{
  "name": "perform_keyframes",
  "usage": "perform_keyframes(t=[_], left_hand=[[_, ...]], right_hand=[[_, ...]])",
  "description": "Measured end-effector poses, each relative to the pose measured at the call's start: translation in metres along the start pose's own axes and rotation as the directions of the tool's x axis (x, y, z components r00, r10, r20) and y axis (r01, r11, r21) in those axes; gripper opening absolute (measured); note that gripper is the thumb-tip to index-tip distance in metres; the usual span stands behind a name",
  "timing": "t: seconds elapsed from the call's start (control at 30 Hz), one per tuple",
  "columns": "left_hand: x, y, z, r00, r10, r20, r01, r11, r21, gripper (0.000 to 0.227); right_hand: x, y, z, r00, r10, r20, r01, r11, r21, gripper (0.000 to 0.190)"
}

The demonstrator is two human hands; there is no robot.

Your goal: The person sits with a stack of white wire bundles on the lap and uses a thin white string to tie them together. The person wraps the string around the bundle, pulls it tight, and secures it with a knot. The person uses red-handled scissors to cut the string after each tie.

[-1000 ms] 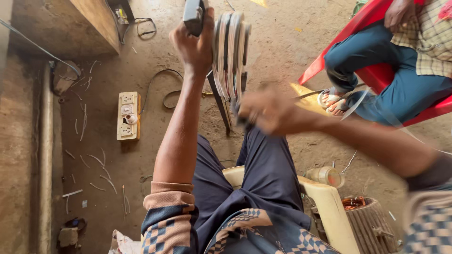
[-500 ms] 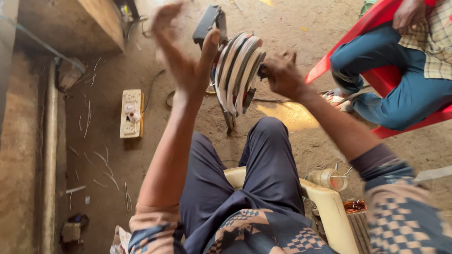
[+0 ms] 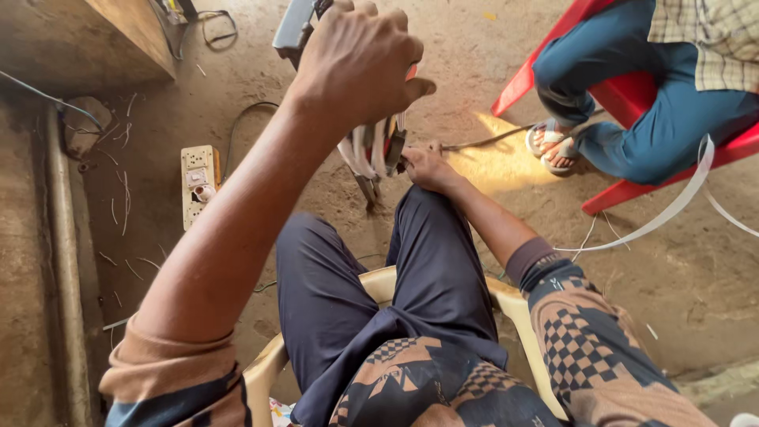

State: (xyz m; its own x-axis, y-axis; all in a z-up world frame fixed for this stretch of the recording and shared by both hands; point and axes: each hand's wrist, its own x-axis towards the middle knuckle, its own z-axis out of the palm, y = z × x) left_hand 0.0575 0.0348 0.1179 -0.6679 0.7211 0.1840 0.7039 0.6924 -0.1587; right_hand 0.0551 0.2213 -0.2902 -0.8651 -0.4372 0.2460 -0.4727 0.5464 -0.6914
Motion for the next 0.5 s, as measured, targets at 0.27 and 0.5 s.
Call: perform_keyframes(t=[0.27, 0.5], left_hand=[[0.053, -0.022, 0.024, 0.901, -0.363, 0.237, 0.402, 0.904, -0.143, 0.065], [0.062, -0.039, 0.042, 0.863, -0.434, 0.257, 0.479, 0.866, -0.145, 0.065]], right_hand=[[0.001, -0.001, -0.043, 0.773, 0.249, -0.583, -0.026, 0.931, 0.363, 0.023], [0.002, -0.101, -0.050, 0.720, 0.160, -0.676, 0.003, 0.972, 0.234, 0.036]])
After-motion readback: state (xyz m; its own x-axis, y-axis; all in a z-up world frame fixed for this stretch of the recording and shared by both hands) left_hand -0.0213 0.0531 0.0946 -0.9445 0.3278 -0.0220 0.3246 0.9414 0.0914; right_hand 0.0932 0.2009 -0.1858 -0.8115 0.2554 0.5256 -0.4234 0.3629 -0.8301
